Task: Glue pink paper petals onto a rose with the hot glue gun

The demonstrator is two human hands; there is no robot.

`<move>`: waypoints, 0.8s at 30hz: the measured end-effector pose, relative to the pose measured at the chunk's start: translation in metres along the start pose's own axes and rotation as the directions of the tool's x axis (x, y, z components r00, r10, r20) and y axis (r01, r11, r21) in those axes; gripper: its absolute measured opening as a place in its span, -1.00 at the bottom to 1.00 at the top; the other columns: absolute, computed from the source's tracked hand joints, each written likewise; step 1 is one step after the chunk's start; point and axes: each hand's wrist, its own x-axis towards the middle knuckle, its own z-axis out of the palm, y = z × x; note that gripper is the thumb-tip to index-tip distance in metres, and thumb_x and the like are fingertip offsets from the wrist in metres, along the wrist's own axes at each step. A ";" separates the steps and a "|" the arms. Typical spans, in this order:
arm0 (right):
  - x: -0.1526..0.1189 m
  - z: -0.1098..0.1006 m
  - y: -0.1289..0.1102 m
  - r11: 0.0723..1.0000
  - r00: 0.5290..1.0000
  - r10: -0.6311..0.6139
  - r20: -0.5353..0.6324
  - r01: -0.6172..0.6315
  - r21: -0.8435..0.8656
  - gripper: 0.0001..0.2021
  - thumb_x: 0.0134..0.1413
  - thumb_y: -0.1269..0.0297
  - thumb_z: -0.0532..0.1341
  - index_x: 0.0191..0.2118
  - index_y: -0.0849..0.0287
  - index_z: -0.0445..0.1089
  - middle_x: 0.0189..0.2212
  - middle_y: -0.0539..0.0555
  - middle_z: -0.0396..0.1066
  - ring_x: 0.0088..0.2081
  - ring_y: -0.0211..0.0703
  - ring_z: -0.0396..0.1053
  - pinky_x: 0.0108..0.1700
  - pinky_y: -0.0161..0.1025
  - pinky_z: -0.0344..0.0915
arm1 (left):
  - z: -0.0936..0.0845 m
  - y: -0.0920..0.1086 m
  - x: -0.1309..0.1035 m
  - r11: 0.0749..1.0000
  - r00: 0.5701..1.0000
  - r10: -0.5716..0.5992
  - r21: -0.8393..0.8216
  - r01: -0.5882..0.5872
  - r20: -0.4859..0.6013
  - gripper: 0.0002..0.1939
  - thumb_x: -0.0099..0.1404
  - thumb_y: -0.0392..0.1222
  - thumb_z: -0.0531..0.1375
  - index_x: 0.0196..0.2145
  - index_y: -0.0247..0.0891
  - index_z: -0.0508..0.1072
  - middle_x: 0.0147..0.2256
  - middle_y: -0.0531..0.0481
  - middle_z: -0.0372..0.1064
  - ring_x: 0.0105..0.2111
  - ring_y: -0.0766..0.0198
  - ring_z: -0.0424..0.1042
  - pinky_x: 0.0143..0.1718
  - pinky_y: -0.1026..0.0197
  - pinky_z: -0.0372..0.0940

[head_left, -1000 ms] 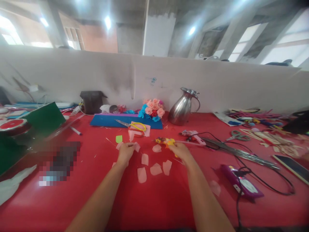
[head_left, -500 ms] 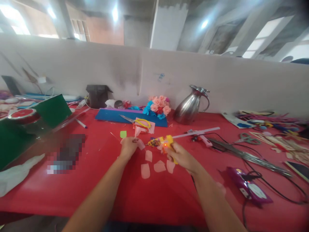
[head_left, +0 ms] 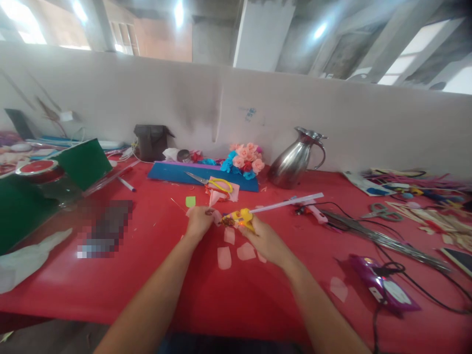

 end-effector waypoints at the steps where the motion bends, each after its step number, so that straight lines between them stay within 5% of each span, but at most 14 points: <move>1: 0.000 0.001 0.000 1.000 1.000 -0.003 0.003 0.003 -0.004 -0.65 0.11 0.05 0.07 -0.03 0.09 0.25 -0.26 0.10 0.45 -0.18 -0.01 0.38 -0.22 -0.25 0.23 | 0.000 0.000 0.000 1.000 1.000 0.004 -0.003 -0.005 -0.004 -0.72 -0.05 -0.48 0.08 -0.47 -0.28 0.55 -0.48 -0.04 0.52 -0.39 0.27 0.46 -0.34 0.31 0.28; 24: 0.004 0.000 -0.003 0.995 1.000 0.004 -0.015 -0.005 -0.096 -0.67 0.12 0.04 0.06 -0.07 0.09 0.27 -0.22 0.13 0.44 -0.19 0.01 0.38 -0.28 -0.28 0.19 | -0.005 0.004 -0.002 0.994 0.999 0.036 0.101 -0.039 0.028 -0.81 -0.06 -0.44 0.13 -0.51 -0.31 0.54 -0.48 -0.07 0.51 -0.42 0.27 0.44 -0.37 0.31 0.25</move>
